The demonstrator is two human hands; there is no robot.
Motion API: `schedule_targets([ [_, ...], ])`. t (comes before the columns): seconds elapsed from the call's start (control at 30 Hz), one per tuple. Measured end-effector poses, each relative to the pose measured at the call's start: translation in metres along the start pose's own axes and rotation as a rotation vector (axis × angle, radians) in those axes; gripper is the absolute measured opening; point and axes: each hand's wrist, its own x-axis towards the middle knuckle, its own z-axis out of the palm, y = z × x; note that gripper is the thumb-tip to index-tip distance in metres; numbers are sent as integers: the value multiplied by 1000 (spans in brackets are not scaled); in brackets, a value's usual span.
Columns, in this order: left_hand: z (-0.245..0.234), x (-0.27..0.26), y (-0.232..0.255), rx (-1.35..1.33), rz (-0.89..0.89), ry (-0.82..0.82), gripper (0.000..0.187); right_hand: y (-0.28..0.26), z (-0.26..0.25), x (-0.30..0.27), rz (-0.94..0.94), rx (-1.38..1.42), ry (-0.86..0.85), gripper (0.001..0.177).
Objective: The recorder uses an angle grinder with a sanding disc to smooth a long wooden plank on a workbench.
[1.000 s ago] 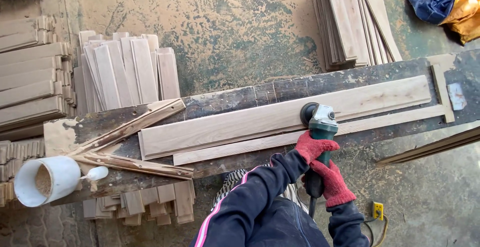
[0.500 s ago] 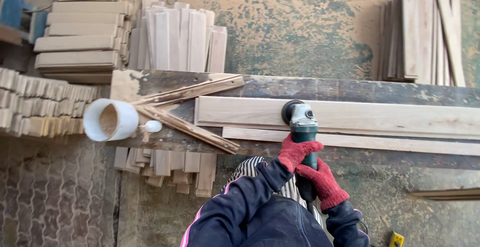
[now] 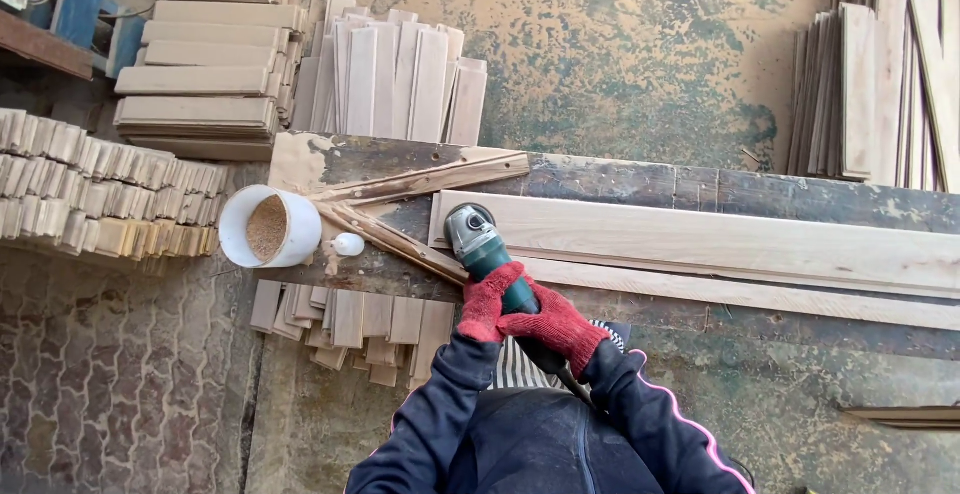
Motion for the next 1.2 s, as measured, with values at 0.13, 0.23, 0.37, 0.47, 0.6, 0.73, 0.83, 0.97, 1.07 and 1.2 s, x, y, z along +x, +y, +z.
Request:
schedule_targets([
  [0.13,16,-5,-18,-19,-23,-18,59,7,-17,-11,31,-17,29,69],
  [0.23,42,-18,-37,43,-55,-74,62,-5,-34,-42,77,22,90,66],
  [0.37,73,-6,-86,202,-64,-217,65,32,-61,-62,144,193,253,56],
  [0.47,114,-52,-89,428,72,-361,55,70,-72,-71,101,406,423,41],
  [0.6,136,-35,-126,127,-165,-481,80,90,-88,-81,103,423,556,41],
  [0.73,127,-92,-50,463,76,-373,54,106,-101,-49,146,552,277,45],
  [0.83,98,-89,-16,256,117,-334,46,57,-79,-32,139,441,141,48],
  [0.97,43,-8,-20,86,-25,-115,59,8,-33,-8,42,108,97,57],
  [1.07,14,11,9,41,-28,33,48,-33,-17,2,32,23,-23,66],
  [1.2,16,-12,46,10,-8,138,62,-51,-6,5,32,83,-50,70],
])
